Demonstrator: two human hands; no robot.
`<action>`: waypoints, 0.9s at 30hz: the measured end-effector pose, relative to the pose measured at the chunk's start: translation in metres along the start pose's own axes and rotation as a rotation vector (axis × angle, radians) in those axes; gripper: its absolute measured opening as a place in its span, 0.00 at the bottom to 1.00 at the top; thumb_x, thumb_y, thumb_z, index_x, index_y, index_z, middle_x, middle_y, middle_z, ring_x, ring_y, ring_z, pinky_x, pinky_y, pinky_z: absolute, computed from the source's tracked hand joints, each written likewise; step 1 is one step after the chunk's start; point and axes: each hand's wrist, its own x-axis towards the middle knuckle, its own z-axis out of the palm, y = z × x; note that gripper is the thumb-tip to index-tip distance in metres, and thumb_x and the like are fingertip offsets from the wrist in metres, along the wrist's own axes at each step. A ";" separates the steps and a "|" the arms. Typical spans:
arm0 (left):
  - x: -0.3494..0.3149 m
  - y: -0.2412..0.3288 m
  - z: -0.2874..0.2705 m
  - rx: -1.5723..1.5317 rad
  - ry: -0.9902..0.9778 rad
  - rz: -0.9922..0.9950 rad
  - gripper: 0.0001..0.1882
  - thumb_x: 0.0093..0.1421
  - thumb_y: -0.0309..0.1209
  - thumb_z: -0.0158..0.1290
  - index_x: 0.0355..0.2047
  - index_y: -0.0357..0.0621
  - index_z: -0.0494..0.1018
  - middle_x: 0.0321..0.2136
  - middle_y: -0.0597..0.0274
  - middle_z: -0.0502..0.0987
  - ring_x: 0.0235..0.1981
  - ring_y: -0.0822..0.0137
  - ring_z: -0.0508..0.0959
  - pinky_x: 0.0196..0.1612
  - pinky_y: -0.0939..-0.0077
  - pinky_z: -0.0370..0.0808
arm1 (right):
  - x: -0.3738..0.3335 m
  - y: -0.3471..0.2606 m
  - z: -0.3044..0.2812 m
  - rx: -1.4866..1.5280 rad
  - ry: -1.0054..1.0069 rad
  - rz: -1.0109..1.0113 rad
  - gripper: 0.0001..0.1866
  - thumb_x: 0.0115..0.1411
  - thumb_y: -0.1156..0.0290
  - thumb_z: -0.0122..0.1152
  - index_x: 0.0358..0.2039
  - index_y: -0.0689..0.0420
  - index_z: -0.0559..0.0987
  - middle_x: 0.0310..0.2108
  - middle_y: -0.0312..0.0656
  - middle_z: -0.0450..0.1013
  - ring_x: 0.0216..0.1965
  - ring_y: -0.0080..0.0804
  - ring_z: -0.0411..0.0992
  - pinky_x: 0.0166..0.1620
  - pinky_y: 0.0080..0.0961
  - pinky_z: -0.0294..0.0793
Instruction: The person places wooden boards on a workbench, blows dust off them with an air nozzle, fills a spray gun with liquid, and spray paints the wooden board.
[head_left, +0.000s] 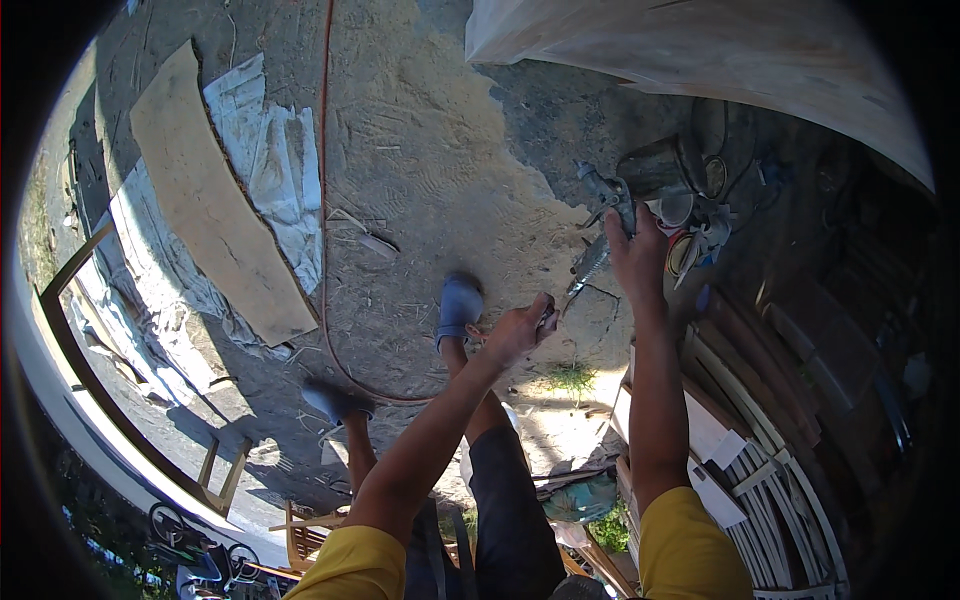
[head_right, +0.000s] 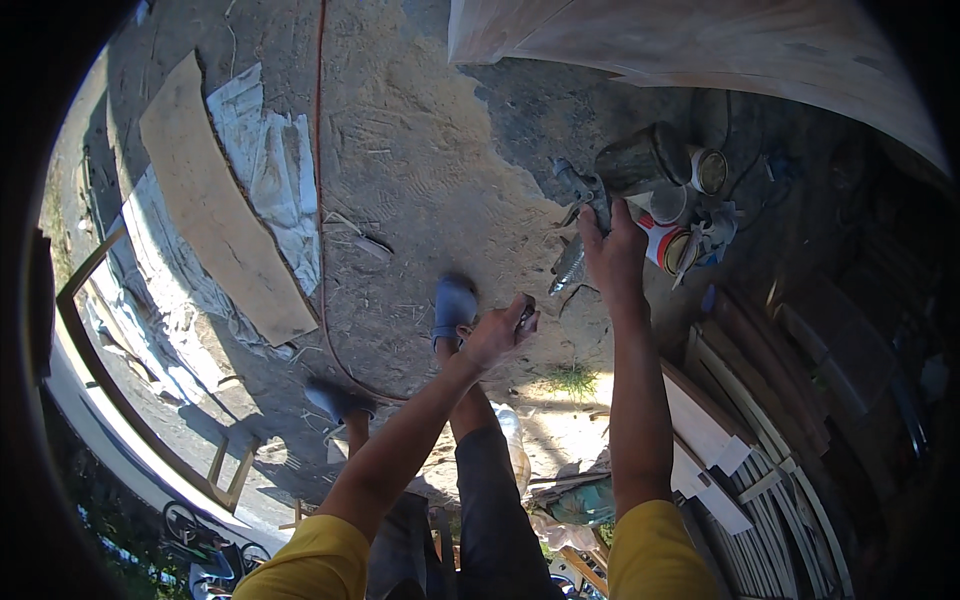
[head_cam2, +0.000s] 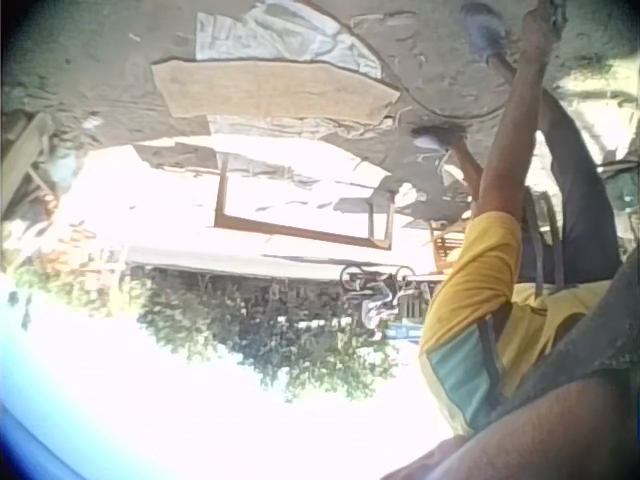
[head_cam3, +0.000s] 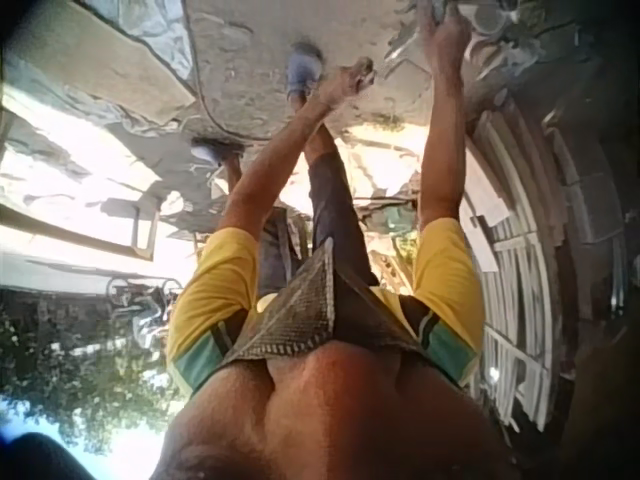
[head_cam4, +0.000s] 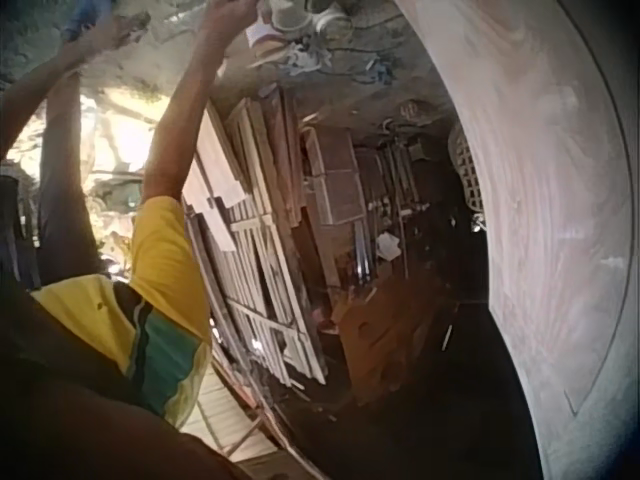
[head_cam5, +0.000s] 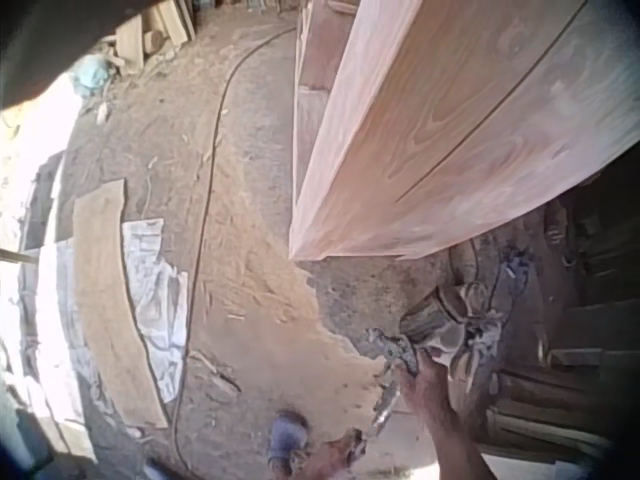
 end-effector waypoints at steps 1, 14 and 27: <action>0.001 0.007 -0.009 -0.075 0.049 -0.027 0.20 0.73 0.42 0.54 0.56 0.42 0.65 0.28 0.45 0.81 0.27 0.44 0.83 0.31 0.52 0.78 | 0.007 0.015 0.016 0.002 0.004 -0.003 0.16 0.68 0.65 0.64 0.48 0.64 0.77 0.29 0.51 0.81 0.28 0.49 0.82 0.34 0.39 0.78; -0.124 0.144 -0.077 -0.895 0.353 -0.301 0.08 0.76 0.30 0.48 0.51 0.40 0.68 0.27 0.69 0.69 0.23 0.79 0.66 0.26 0.82 0.63 | 0.093 0.100 0.115 -0.374 -0.126 0.171 0.23 0.67 0.56 0.63 0.52 0.62 0.75 0.41 0.64 0.80 0.47 0.64 0.79 0.50 0.57 0.76; -0.183 0.294 -0.128 -0.958 0.528 -0.070 0.20 0.77 0.52 0.45 0.49 0.47 0.64 0.21 0.71 0.61 0.17 0.80 0.59 0.20 0.81 0.55 | -0.049 -0.010 0.004 -0.275 0.248 0.060 0.24 0.65 0.62 0.67 0.56 0.60 0.76 0.52 0.52 0.76 0.56 0.53 0.74 0.59 0.46 0.73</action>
